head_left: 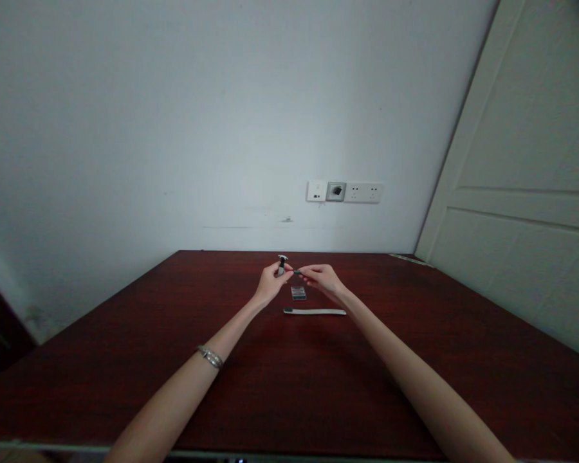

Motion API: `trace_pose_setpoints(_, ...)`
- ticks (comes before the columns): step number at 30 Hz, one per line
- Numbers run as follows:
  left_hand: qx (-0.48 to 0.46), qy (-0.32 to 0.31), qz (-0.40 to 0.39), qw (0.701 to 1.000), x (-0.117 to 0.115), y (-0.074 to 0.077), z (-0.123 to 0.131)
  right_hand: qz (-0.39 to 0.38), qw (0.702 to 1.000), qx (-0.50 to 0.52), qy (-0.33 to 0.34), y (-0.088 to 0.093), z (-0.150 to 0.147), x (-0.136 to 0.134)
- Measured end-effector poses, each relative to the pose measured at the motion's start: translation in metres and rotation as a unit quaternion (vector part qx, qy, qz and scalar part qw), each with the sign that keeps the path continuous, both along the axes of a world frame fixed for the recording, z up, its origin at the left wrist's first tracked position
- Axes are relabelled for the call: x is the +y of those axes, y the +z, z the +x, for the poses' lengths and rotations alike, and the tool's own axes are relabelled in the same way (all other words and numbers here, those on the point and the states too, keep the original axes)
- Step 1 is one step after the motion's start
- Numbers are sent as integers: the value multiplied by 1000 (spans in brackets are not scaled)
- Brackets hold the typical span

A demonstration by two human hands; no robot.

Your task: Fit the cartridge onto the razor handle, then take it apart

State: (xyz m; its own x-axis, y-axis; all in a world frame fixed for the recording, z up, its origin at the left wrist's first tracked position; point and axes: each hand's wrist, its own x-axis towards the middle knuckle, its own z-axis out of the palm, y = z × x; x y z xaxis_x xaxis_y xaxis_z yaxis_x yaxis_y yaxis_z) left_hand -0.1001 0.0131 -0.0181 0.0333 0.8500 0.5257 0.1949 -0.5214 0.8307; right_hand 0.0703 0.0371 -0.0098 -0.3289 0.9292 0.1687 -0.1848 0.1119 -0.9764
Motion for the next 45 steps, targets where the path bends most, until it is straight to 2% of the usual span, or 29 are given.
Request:
trace_pose_setpoints(12, 12, 17, -12, 1000, -9, 7, 2, -33, 999, 11, 9, -1, -2, 1)
trace_pose_setpoints(23, 8, 43, -17, 999, -6, 4, 2, -70, 997, -22, 38, 7, 0, -11)
trace_pose_setpoints(26, -25, 50, -31, 998, -4, 3, 1, -40, 997, -48, 37, 9, 1, -12)
trace_pose_setpoints(30, -96, 59, -61, 992, 0, 1, -1, 65, 995, -75, -2, 10, 3, -9)
trace_pose_setpoints(34, -151, 56, -82, 984, 1, 2, -2, 140, 987, -84, -8, 7, 2, -4)
trace_pose_setpoints(45, -177, 20, -98, 979, 0, 2, -1, 159, 986, -54, -14, -3, -9, -7)
